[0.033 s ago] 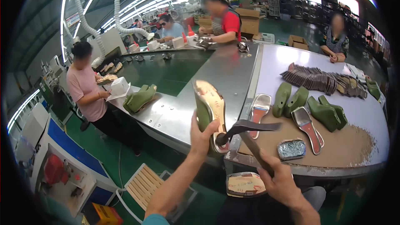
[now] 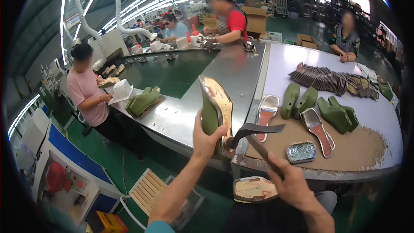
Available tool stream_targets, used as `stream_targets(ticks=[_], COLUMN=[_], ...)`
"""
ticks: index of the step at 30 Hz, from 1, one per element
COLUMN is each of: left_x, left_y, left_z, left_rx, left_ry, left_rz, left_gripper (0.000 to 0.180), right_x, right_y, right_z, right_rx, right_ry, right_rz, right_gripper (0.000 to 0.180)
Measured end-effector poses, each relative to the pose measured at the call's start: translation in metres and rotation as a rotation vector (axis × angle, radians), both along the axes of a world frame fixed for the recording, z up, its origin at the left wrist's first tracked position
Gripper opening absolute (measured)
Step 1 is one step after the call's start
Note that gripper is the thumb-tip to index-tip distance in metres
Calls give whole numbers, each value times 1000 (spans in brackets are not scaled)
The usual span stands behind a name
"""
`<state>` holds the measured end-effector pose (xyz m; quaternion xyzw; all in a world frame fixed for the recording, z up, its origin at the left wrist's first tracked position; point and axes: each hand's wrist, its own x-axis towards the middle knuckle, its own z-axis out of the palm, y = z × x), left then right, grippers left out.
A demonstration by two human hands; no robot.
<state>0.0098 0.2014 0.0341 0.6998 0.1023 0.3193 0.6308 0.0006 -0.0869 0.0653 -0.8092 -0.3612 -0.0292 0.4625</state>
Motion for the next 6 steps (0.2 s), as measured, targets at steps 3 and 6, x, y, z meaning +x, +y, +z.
stream_targets(ticks=[3, 6], left_x=[8, 24], left_y=[40, 81], left_z=[7, 7], left_rx=[382, 879], left_ry=[61, 320], left_rz=[94, 377], left_gripper=[90, 89], right_x=[24, 32], right_y=[-55, -109], right_z=[-27, -41], right_rx=[-191, -335], right_ry=[-246, -433], right_rz=[-194, -461], right_gripper=[50, 56])
